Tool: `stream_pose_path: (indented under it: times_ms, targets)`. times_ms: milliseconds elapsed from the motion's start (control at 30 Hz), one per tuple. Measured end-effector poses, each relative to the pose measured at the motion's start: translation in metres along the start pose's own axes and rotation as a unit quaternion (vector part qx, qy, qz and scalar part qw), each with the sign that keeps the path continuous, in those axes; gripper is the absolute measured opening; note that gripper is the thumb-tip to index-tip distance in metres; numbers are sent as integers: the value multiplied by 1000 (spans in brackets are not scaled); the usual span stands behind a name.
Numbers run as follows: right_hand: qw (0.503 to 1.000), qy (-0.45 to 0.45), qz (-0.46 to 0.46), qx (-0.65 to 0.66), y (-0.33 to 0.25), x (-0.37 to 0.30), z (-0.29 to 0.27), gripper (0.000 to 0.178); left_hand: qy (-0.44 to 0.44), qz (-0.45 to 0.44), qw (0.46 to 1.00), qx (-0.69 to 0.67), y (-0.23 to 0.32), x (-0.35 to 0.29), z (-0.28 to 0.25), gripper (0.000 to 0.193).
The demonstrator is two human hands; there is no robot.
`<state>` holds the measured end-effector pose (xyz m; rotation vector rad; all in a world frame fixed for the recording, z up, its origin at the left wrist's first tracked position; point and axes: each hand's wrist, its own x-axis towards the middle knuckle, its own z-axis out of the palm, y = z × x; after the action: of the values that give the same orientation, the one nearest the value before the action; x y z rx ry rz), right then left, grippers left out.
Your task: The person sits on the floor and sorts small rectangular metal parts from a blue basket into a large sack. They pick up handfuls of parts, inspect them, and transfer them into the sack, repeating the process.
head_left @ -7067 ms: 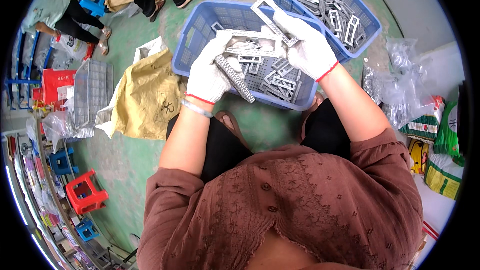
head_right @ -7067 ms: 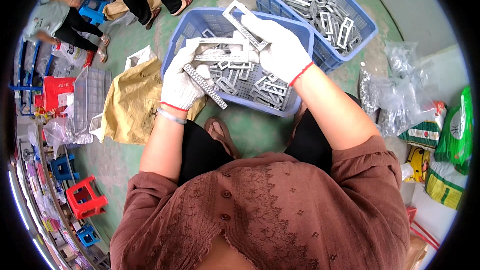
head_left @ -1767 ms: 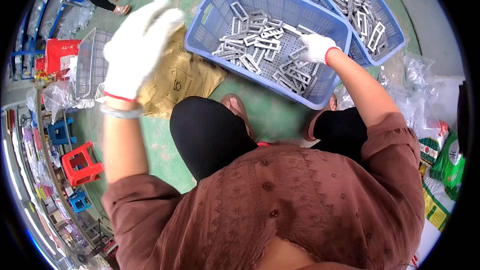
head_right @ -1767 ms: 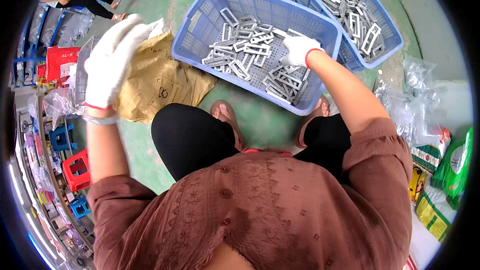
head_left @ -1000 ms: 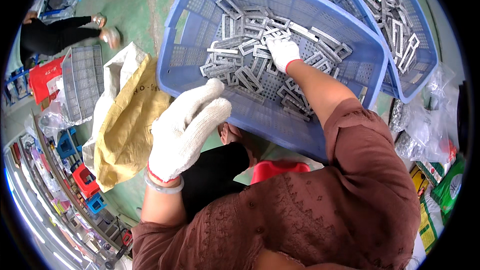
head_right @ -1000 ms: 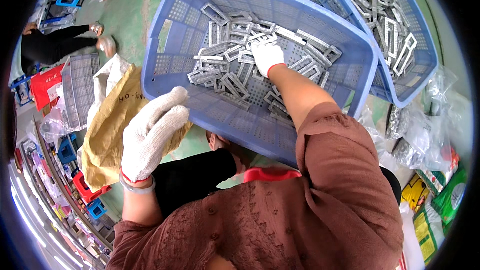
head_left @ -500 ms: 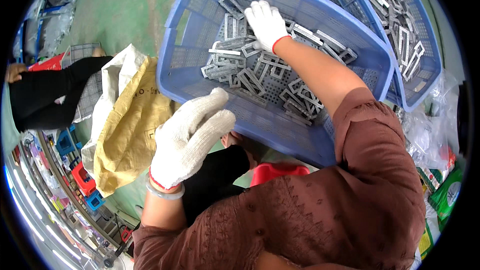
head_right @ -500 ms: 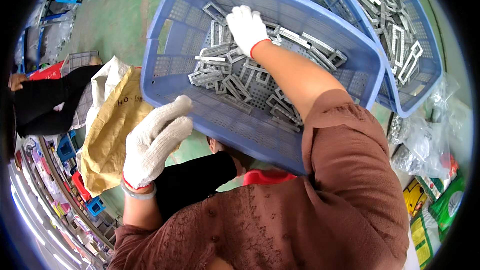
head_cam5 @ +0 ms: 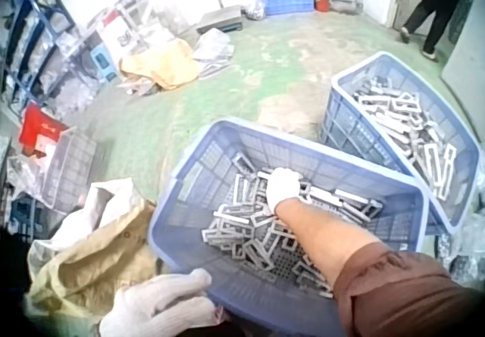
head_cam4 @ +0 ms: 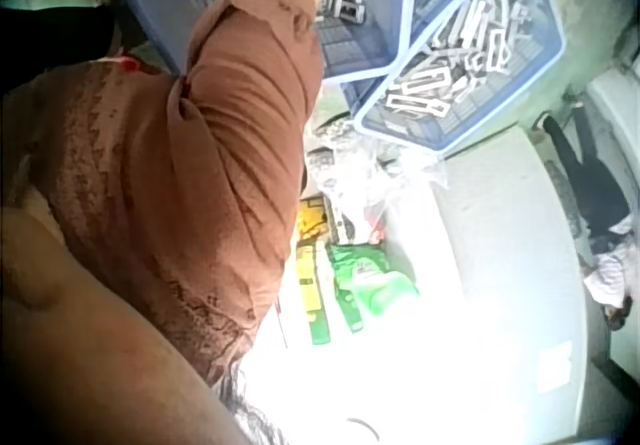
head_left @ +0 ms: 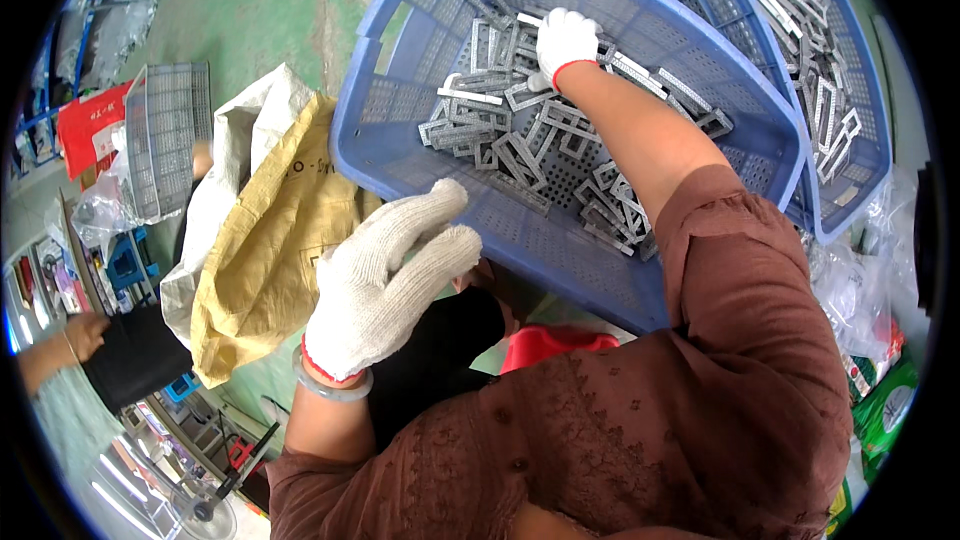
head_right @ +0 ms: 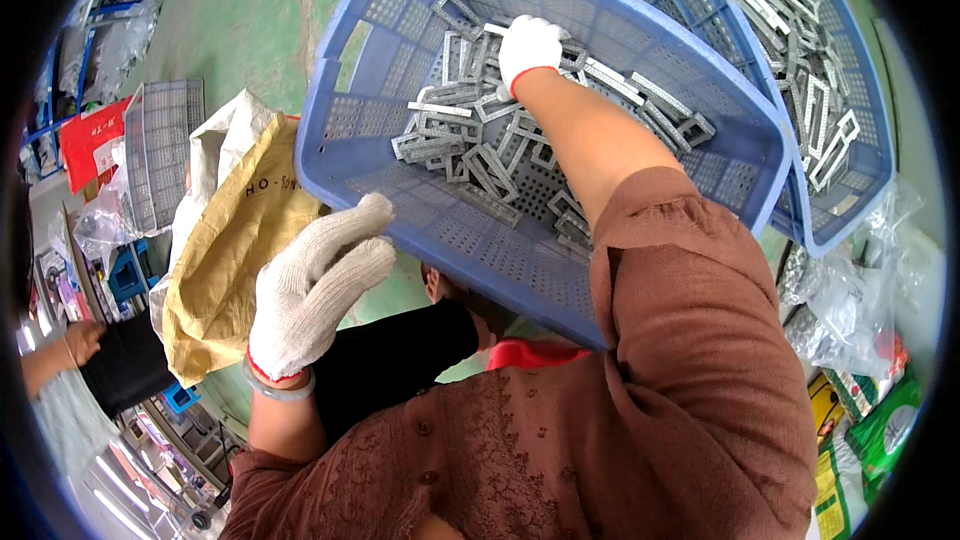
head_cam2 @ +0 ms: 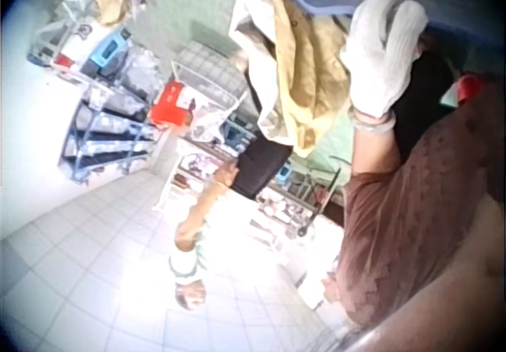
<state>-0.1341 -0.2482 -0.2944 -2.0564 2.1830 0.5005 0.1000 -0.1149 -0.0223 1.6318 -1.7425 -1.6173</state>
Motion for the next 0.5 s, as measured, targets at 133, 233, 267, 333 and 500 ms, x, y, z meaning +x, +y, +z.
stream_pose_path:
  times_ms: [133,233,267,333,500]
  targets:
    - [1000,5,6,28,0,4,14,105,-8,24,999,29,1,1,-2,39]
    - [1000,20,11,-7,-16,-14,14,105,0,44,999,27,-2,2,0,38]
    - [998,45,19,-35,-21,-18,19,106,-7,35,999,18,-1,2,1,38]
    - [998,55,-25,-17,-11,-6,35,109,-22,18,1000,6,0,3,0,37]
    - [999,-5,-18,-38,-6,-8,20,98,-22,59,995,81,-12,5,-5,36]
